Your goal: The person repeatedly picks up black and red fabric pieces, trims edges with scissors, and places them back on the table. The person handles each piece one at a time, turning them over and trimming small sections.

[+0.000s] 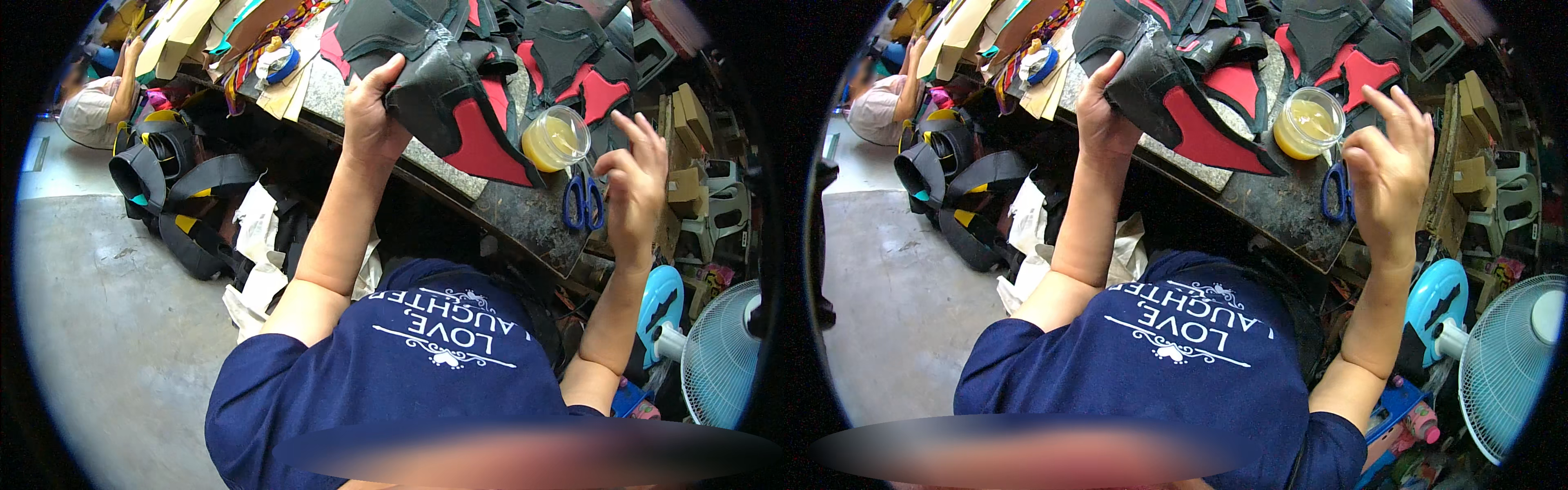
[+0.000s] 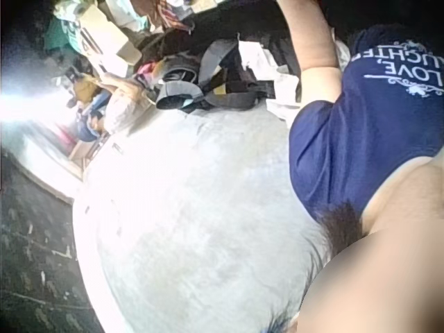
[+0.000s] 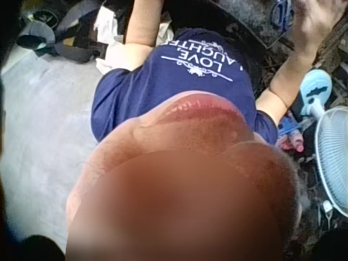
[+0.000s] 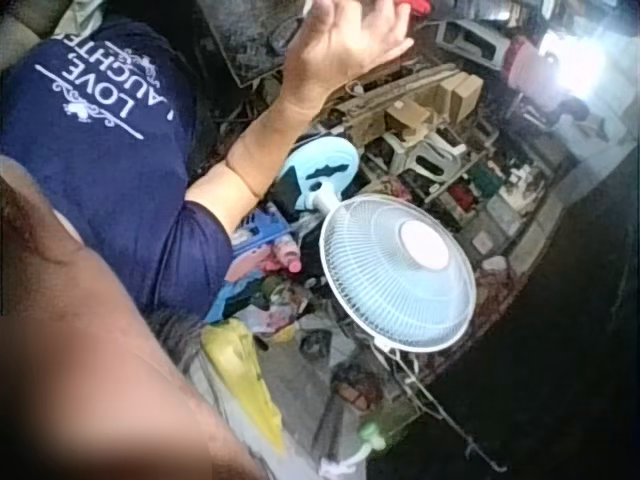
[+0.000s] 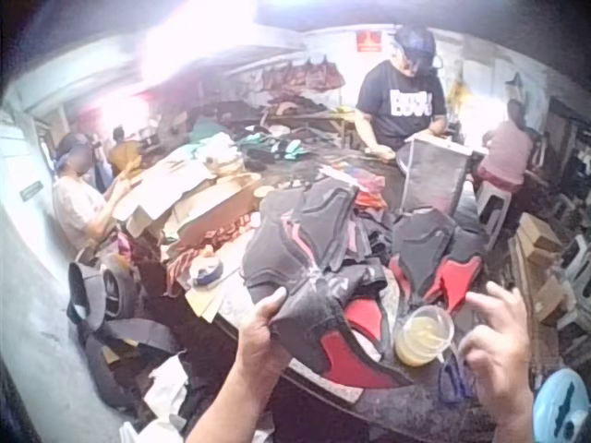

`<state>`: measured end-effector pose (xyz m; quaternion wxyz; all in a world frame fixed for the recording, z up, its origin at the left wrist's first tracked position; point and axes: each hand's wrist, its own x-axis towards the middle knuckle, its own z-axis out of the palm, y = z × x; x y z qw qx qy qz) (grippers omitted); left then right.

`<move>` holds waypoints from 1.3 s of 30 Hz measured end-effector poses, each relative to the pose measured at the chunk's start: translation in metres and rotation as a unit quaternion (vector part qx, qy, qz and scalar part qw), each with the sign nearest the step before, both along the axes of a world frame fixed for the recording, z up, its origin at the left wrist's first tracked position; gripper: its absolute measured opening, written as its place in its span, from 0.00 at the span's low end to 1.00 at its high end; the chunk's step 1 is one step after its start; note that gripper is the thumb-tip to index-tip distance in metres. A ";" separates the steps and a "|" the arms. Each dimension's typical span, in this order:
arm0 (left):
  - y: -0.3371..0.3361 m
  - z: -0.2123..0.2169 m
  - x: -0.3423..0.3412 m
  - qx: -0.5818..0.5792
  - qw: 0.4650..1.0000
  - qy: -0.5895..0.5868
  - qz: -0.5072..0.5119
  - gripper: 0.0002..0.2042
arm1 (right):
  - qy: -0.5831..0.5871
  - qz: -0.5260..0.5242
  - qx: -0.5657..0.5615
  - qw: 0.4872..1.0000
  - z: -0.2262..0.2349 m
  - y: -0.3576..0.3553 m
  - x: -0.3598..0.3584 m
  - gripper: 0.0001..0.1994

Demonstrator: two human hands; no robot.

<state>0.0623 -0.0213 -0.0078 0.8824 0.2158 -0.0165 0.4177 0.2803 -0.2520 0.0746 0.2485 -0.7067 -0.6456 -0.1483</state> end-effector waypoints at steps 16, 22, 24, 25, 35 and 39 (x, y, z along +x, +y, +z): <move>-0.028 0.023 0.013 0.027 0.994 0.066 0.086 0.14 | 0.083 0.116 0.043 0.989 -0.031 0.061 -0.076 0.45; -0.030 0.025 0.015 0.007 0.991 0.098 0.095 0.12 | 0.014 0.147 0.074 0.986 -0.014 0.054 -0.060 0.40; -0.032 0.030 0.015 0.013 0.990 0.100 0.098 0.12 | 0.063 0.160 0.129 0.977 -0.012 0.057 -0.056 0.39; -0.034 0.032 0.016 0.019 0.989 0.102 0.109 0.11 | -0.002 0.089 0.121 0.989 -0.013 0.059 -0.057 0.38; -0.028 0.043 0.014 0.014 0.989 0.102 0.109 0.12 | -0.005 0.134 0.126 0.983 -0.008 0.055 -0.062 0.32; -0.040 0.042 0.021 0.037 0.985 0.125 0.109 0.11 | -0.083 0.031 0.057 0.994 -0.006 0.067 -0.054 0.37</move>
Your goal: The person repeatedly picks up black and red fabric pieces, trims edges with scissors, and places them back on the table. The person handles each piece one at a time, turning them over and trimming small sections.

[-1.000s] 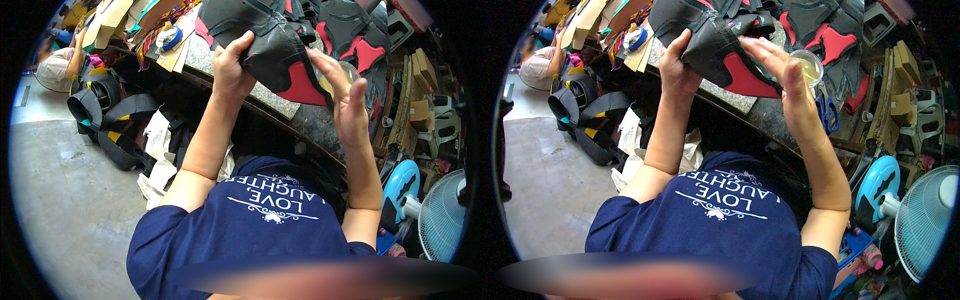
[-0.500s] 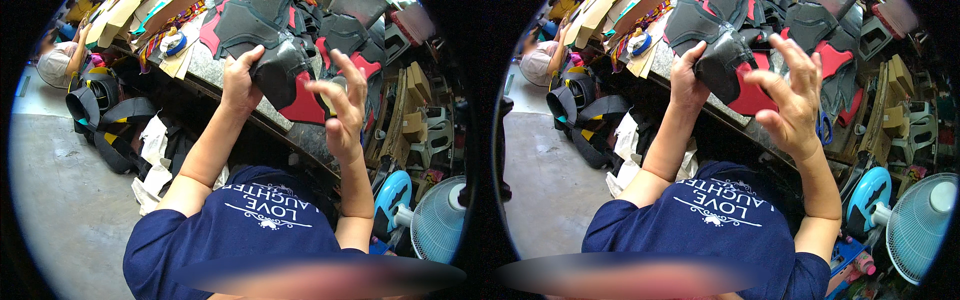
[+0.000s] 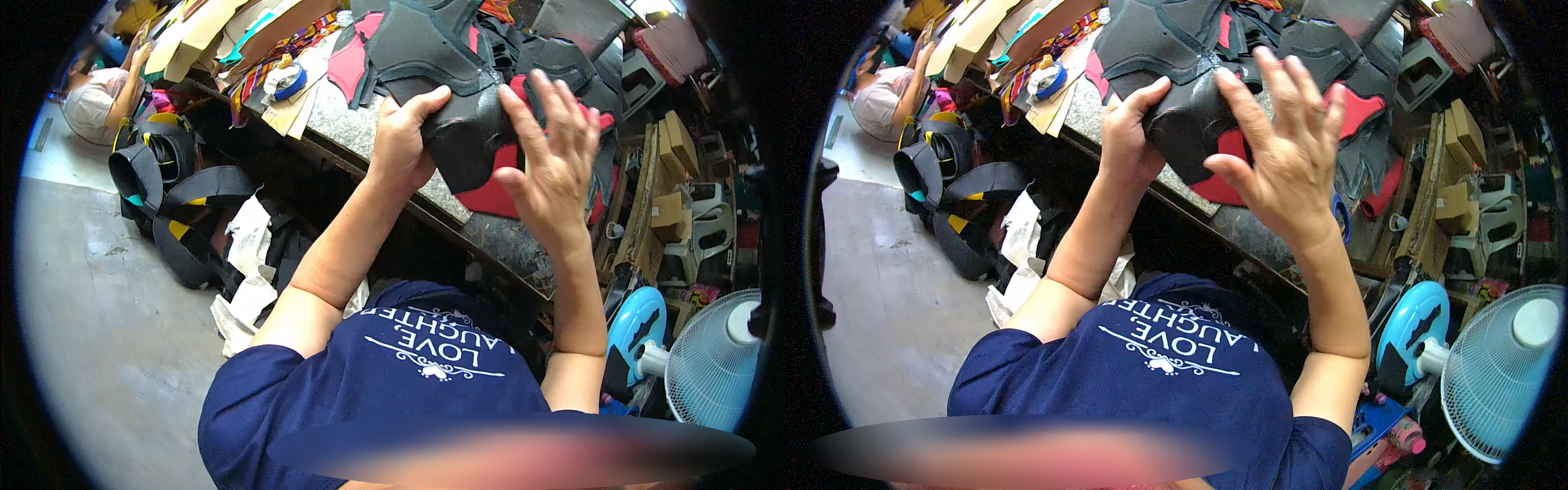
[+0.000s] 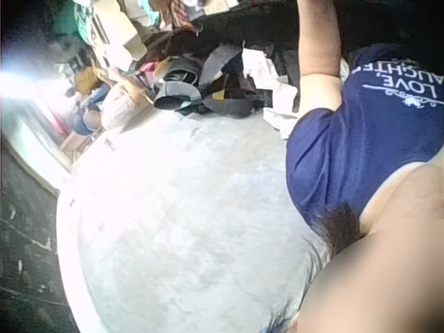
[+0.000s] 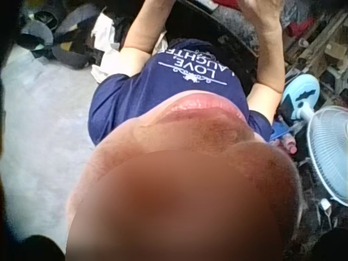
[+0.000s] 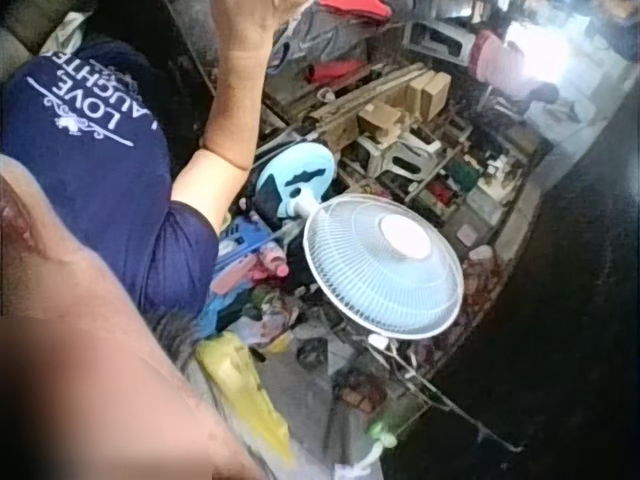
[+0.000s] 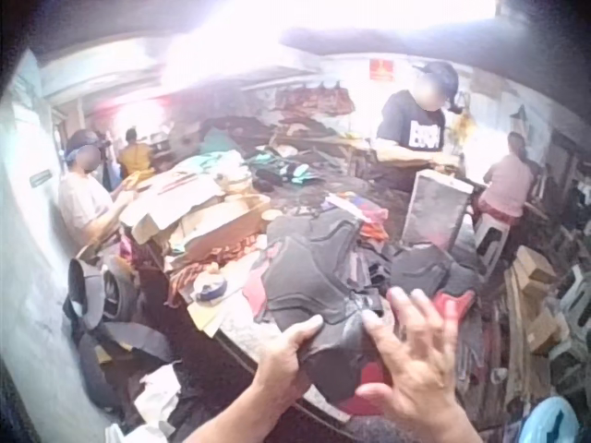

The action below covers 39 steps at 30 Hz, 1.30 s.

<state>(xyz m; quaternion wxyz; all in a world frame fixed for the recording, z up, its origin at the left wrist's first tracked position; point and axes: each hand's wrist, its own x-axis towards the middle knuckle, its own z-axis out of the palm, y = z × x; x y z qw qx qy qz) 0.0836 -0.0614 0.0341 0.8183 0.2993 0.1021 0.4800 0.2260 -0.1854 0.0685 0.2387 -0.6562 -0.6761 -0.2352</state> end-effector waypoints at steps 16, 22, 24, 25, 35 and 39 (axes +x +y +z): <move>0.009 -0.009 -0.004 -0.037 0.999 0.013 0.002 0.12 | -0.001 0.014 -0.052 0.999 -0.021 -0.022 -0.013 0.37; 0.017 0.002 -0.019 -0.046 0.998 0.010 -0.032 0.17 | 0.064 0.006 -0.092 0.994 0.002 -0.036 0.039 0.31; 0.019 0.004 -0.021 -0.020 0.999 0.001 -0.041 0.17 | 0.081 -0.043 -0.130 0.987 0.002 -0.033 0.059 0.30; 0.022 0.006 -0.020 0.007 0.998 0.037 -0.047 0.17 | 0.082 -0.052 -0.134 0.986 -0.003 -0.029 0.063 0.29; 0.032 0.033 -0.020 0.045 0.990 0.112 -0.074 0.16 | 0.017 -0.040 -0.097 0.994 0.018 -0.042 0.076 0.36; 0.031 0.043 -0.016 0.112 0.986 0.111 -0.049 0.17 | 0.038 -0.049 -0.189 0.980 0.032 -0.053 0.066 0.39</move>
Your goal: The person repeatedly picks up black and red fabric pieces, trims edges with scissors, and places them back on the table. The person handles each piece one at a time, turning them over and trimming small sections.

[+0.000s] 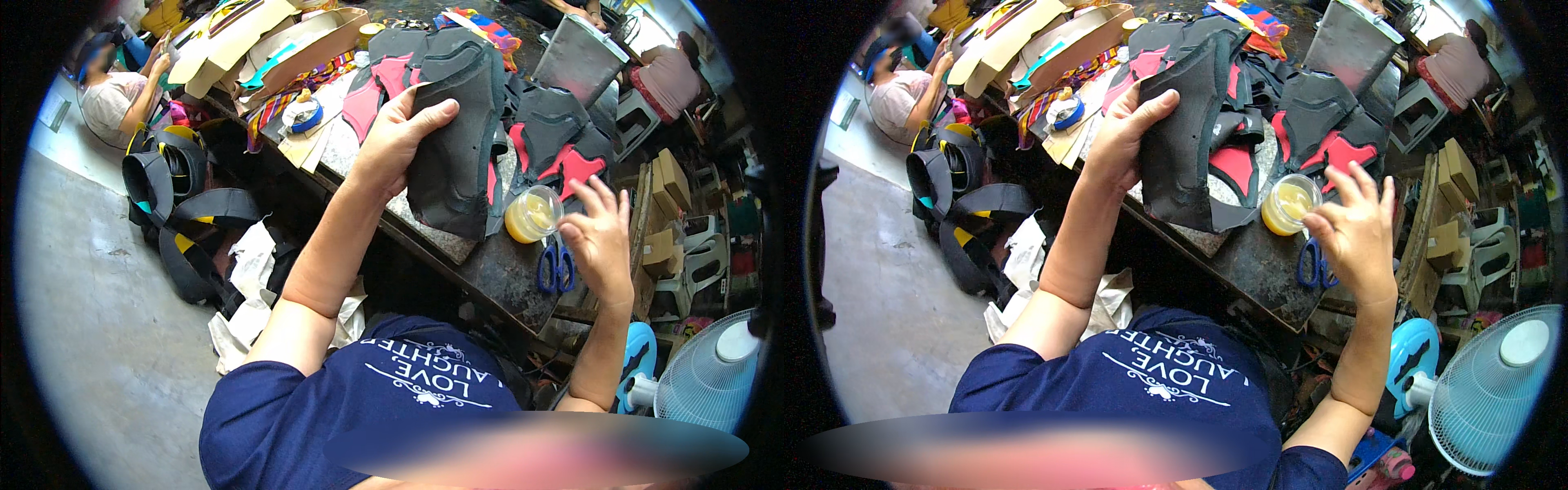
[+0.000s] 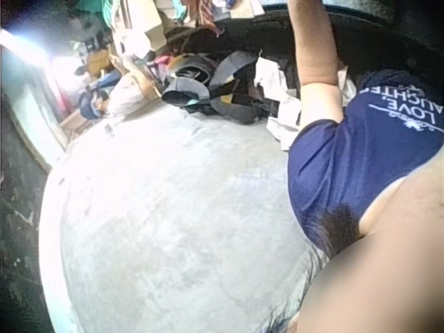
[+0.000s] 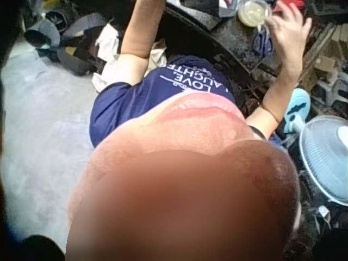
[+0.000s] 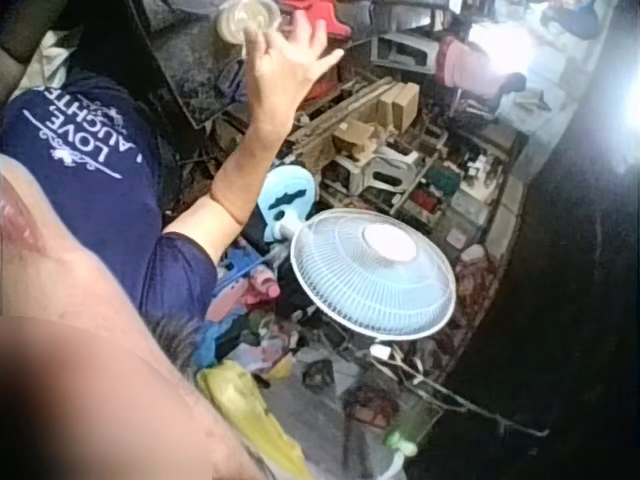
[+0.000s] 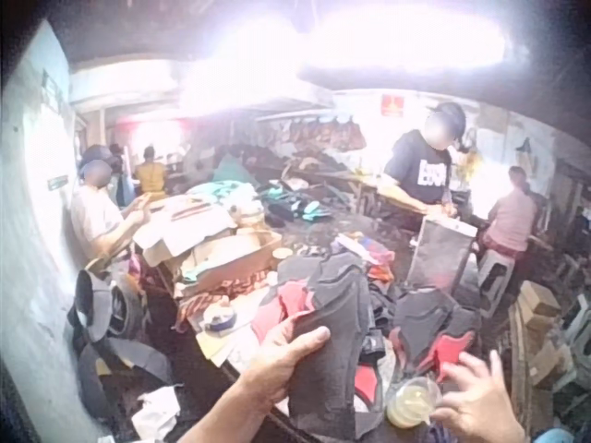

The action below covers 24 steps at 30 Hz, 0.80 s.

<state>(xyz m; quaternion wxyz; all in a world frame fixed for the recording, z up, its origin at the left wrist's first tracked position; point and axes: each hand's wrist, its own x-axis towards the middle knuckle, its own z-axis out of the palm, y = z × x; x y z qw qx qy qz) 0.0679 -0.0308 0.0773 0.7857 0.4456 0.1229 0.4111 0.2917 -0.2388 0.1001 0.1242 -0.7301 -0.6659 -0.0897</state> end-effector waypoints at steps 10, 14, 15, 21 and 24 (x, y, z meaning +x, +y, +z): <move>-0.024 0.016 0.003 0.063 0.997 -0.006 -0.051 0.22 | 0.223 0.177 0.222 0.932 0.029 0.059 -0.027 0.48; -0.028 0.017 -0.004 0.072 0.995 -0.007 -0.071 0.22 | 0.266 0.187 0.232 0.917 0.011 0.081 -0.037 0.44; -0.028 0.016 -0.005 0.075 0.994 -0.007 -0.074 0.22 | 0.280 0.190 0.243 0.909 0.007 0.083 -0.037 0.44; -0.025 0.009 -0.006 0.029 0.995 -0.019 -0.094 0.23 | 0.476 0.242 0.166 0.829 -0.007 0.083 -0.040 0.51; -0.021 0.004 -0.005 0.020 0.996 -0.022 -0.078 0.23 | 0.562 0.252 0.110 0.780 -0.016 0.076 -0.047 0.53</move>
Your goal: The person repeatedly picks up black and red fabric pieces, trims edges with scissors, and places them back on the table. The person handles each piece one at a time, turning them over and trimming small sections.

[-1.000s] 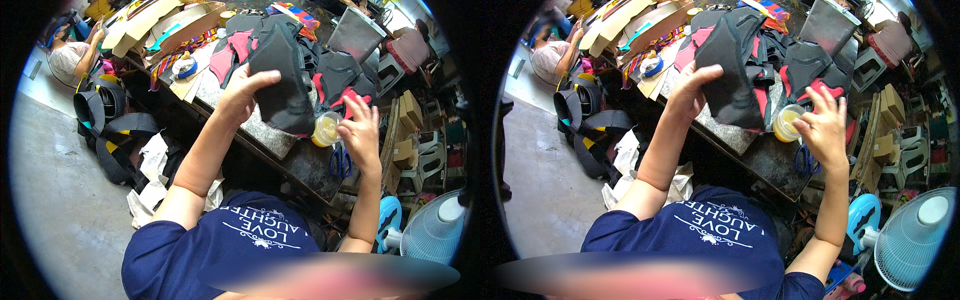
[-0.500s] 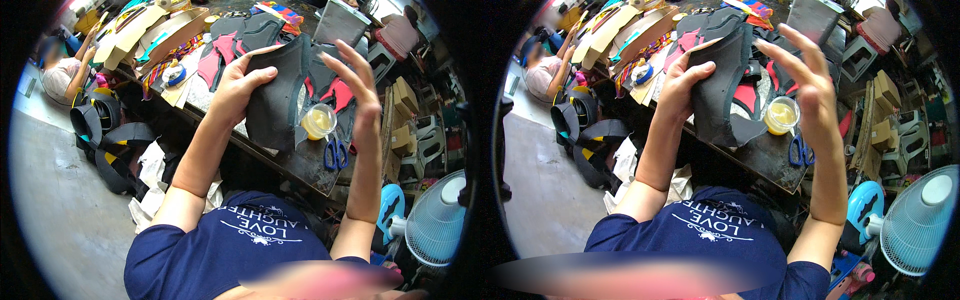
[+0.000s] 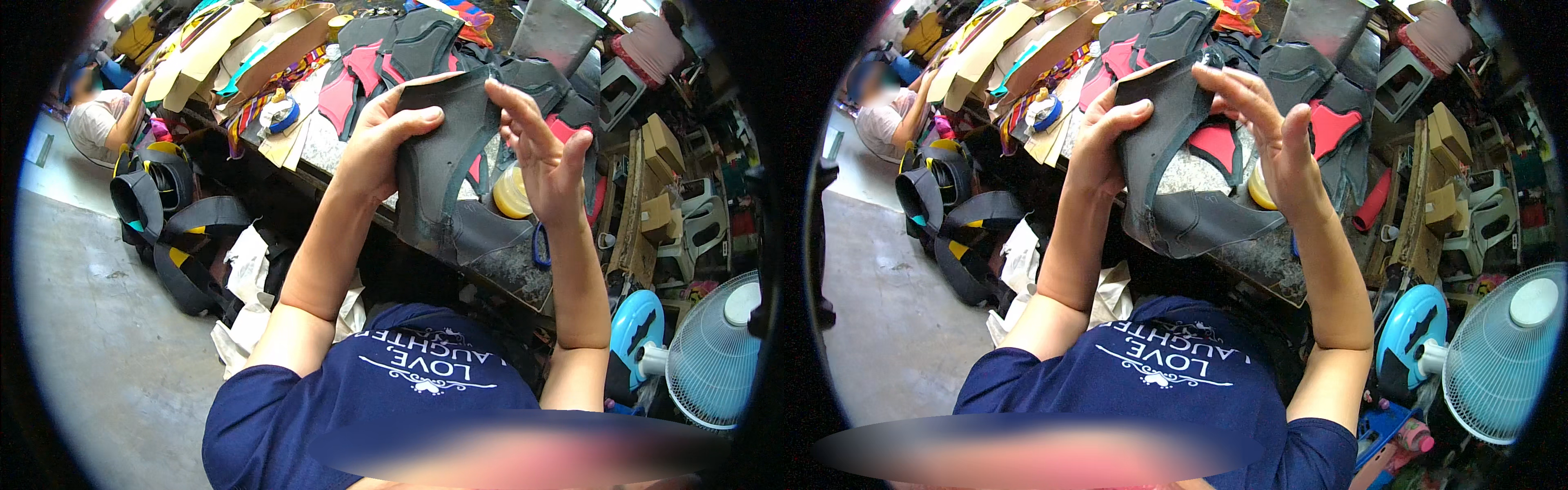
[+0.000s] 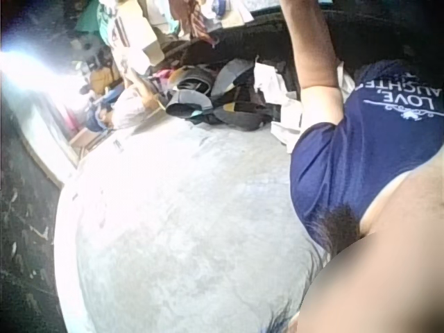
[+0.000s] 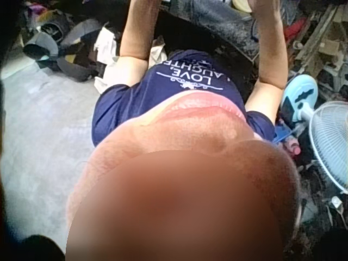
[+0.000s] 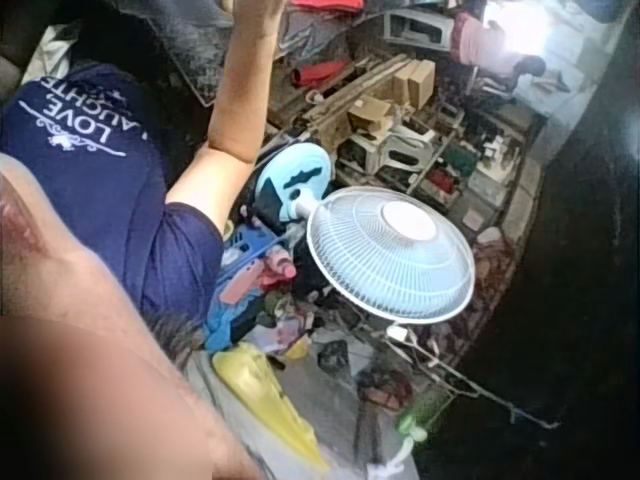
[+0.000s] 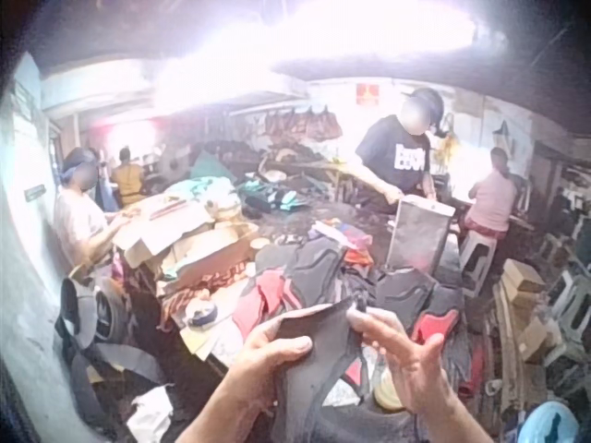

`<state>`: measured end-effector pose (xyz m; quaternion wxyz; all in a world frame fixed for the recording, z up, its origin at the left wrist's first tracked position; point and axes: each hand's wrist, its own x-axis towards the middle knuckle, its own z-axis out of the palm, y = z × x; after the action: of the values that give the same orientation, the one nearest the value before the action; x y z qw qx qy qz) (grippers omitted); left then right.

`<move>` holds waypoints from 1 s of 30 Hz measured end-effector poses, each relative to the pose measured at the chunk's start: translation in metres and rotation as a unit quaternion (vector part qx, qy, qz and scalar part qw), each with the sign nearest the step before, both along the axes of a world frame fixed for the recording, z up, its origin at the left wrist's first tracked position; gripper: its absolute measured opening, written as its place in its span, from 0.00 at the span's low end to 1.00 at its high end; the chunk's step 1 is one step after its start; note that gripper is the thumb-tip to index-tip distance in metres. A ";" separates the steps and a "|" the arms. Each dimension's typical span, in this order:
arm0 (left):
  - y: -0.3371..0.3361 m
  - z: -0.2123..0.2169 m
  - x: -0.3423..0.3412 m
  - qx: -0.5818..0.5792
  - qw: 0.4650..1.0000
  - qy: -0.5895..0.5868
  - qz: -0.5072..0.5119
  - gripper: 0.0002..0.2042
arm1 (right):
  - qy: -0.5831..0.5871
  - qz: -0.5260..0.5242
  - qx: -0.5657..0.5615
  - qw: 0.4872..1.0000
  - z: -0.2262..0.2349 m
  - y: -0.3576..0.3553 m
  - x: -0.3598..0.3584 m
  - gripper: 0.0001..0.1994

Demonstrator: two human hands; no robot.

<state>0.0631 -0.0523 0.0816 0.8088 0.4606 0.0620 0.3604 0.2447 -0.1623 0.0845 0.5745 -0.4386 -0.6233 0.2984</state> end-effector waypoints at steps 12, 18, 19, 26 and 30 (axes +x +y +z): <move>0.003 -0.009 -0.004 -0.006 1.000 -0.002 -0.022 0.22 | 0.005 -0.020 0.022 1.000 0.006 0.002 0.006 0.53; 0.003 -0.011 -0.010 -0.008 0.999 -0.007 -0.042 0.25 | 0.098 0.027 -0.015 0.995 -0.009 0.002 0.000 0.52; 0.004 -0.011 -0.011 -0.008 0.999 -0.005 -0.043 0.25 | 0.118 0.056 -0.009 0.991 -0.010 0.004 0.001 0.52; 0.005 -0.016 -0.008 -0.021 0.998 -0.039 -0.042 0.26 | 0.243 0.173 0.012 0.954 -0.011 0.006 0.004 0.51; 0.006 -0.018 -0.005 -0.021 0.998 -0.020 -0.048 0.25 | 0.349 0.170 -0.025 0.921 -0.015 -0.001 -0.012 0.53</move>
<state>0.0584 -0.0465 0.0637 0.8358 0.4384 0.0310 0.3290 0.2328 -0.1632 0.0693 0.6852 -0.2078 -0.4409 0.5412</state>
